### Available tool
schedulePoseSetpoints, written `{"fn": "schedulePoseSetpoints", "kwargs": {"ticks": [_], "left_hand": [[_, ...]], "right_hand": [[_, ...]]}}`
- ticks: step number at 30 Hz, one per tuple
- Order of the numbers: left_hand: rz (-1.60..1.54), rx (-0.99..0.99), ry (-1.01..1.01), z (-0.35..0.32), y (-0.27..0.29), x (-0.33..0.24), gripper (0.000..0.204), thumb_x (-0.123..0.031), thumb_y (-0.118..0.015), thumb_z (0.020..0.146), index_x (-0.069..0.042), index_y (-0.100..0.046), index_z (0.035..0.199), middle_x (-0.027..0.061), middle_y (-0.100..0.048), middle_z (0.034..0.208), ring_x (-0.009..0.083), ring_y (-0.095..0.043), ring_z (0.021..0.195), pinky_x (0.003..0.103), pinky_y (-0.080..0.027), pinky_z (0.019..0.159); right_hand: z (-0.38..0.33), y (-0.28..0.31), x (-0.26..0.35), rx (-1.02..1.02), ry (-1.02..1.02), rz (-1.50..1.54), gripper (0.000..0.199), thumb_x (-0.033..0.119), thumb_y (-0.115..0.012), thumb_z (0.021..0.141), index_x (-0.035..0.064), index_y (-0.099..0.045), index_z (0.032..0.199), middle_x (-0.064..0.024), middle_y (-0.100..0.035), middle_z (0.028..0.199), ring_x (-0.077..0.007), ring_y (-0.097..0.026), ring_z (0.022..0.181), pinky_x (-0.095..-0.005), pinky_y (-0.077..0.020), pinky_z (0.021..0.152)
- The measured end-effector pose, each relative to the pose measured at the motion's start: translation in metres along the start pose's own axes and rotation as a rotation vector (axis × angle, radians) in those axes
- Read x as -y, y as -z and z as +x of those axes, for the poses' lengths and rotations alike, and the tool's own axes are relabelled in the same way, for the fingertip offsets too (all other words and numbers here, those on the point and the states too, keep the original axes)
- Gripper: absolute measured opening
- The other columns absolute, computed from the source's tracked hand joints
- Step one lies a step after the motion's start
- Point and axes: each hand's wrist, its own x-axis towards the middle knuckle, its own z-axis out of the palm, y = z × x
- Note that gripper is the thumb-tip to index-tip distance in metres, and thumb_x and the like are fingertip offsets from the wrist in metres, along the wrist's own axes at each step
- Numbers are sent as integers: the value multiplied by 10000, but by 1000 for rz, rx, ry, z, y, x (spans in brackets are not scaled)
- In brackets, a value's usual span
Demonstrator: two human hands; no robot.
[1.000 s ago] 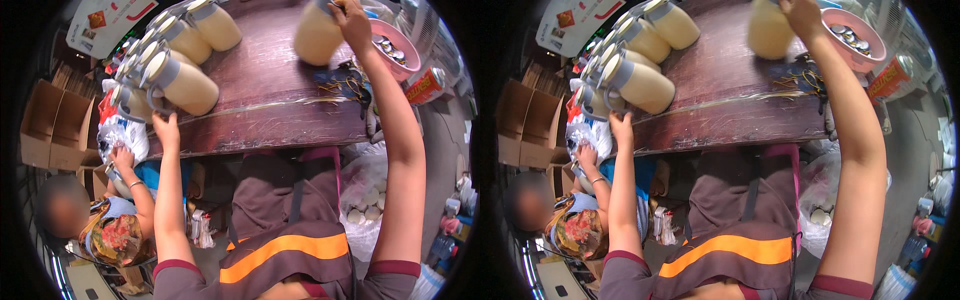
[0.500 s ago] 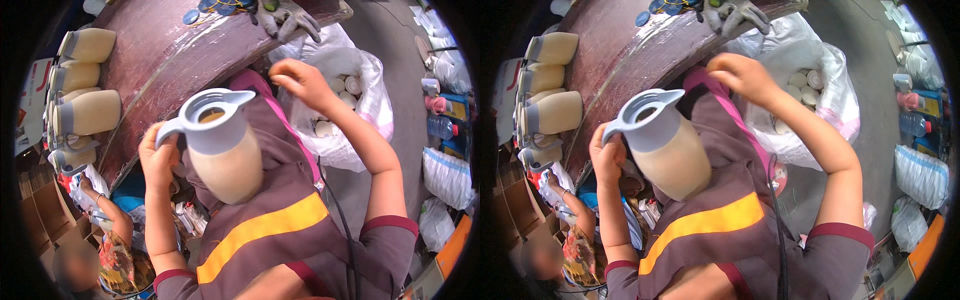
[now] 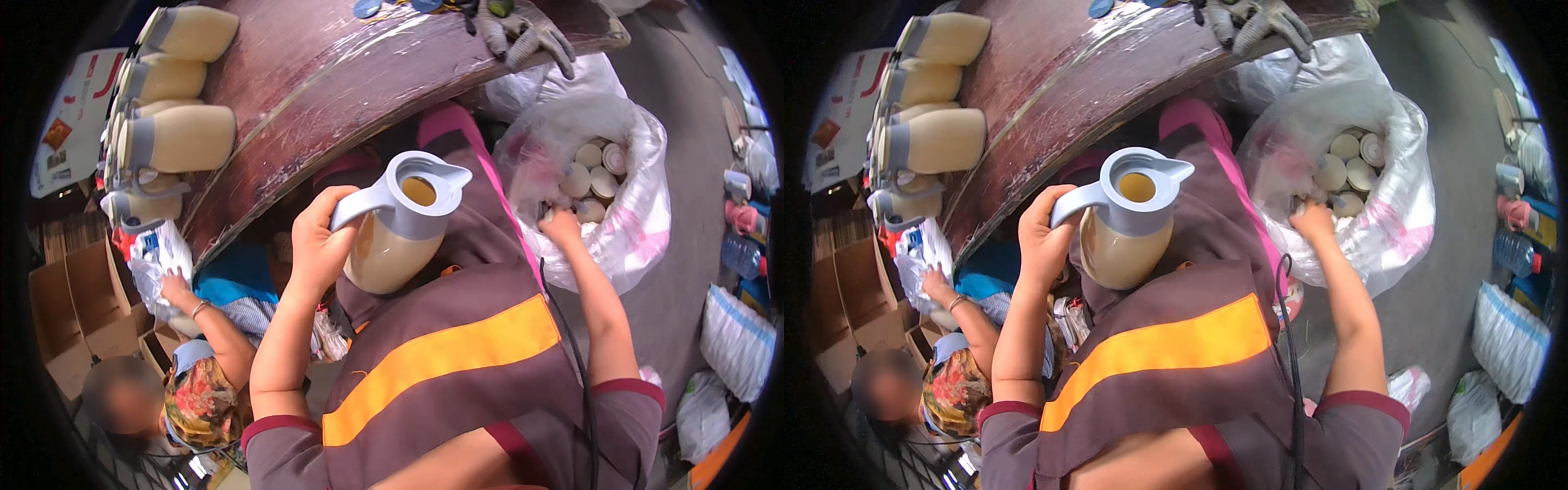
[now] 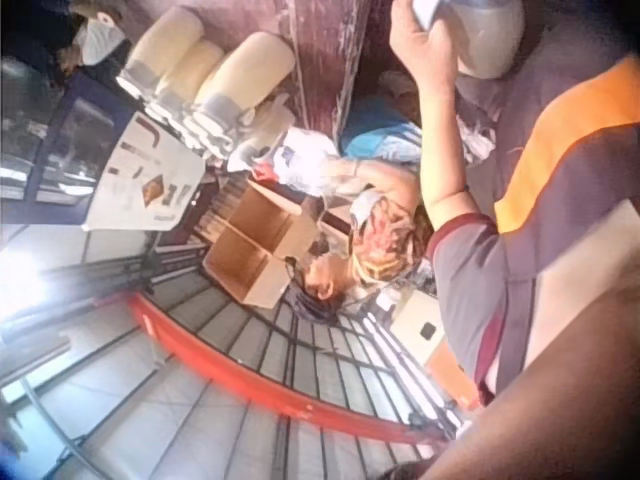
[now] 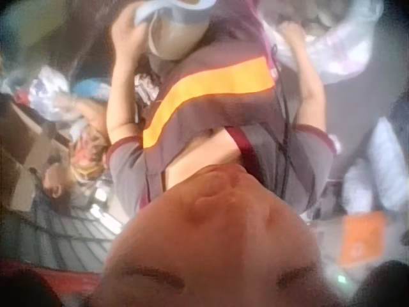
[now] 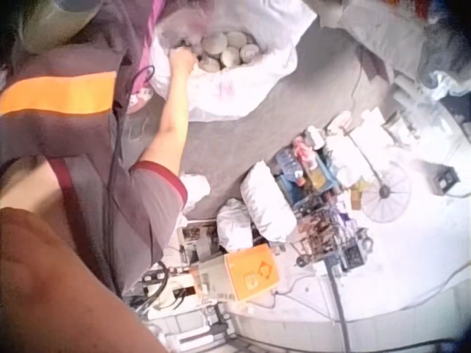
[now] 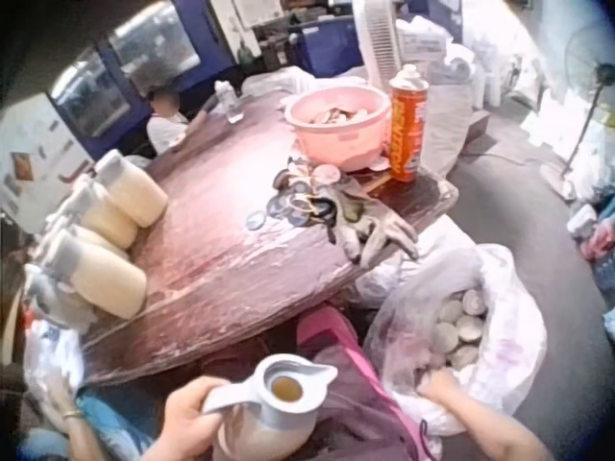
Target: The person assembles beige plastic pitchers by attaching lids and securing them with rubber bands. They place the finished pitchers on a wooden table and pack some into a cardboard box. A second person is visible in the background handling plastic bags.
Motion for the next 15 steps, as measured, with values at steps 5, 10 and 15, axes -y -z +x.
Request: {"fn": "schedulePoseSetpoints", "kwargs": {"ticks": [5, 10, 15], "left_hand": [[59, 27, -58, -17, -6, -2, 247, 31, -584, 770, 4, -625, 1012, 49, -646, 885, 101, -591, 830, 232, -455, 755], [117, 9, -79, -23, -10, -3, 300, -39, -620, 713, -68, -640, 1011, 118, -663, 836, 205, -665, 745, 300, -499, 682], [1, 42, -64, -15, 12, 13, 297, -27, -659, 665, -34, -648, 962, 46, -635, 818, 113, -594, 769, 251, -468, 701]], "right_hand": [[-98, 163, 152, -396, 635, 666, 608, 361, -700, 750, 49, -527, 1242, -199, -543, 1202, -341, -537, 1097, -395, -424, 944], [-159, 180, 260, -372, 1175, 533, 594, 388, -727, 732, 137, -536, 1235, -171, -527, 1168, -359, -525, 1080, -442, -426, 919], [-169, 179, 271, -392, 1477, 359, 554, 341, -731, 694, 145, -570, 1187, -143, -505, 1146, -354, -530, 1017, -433, -444, 873]]}}
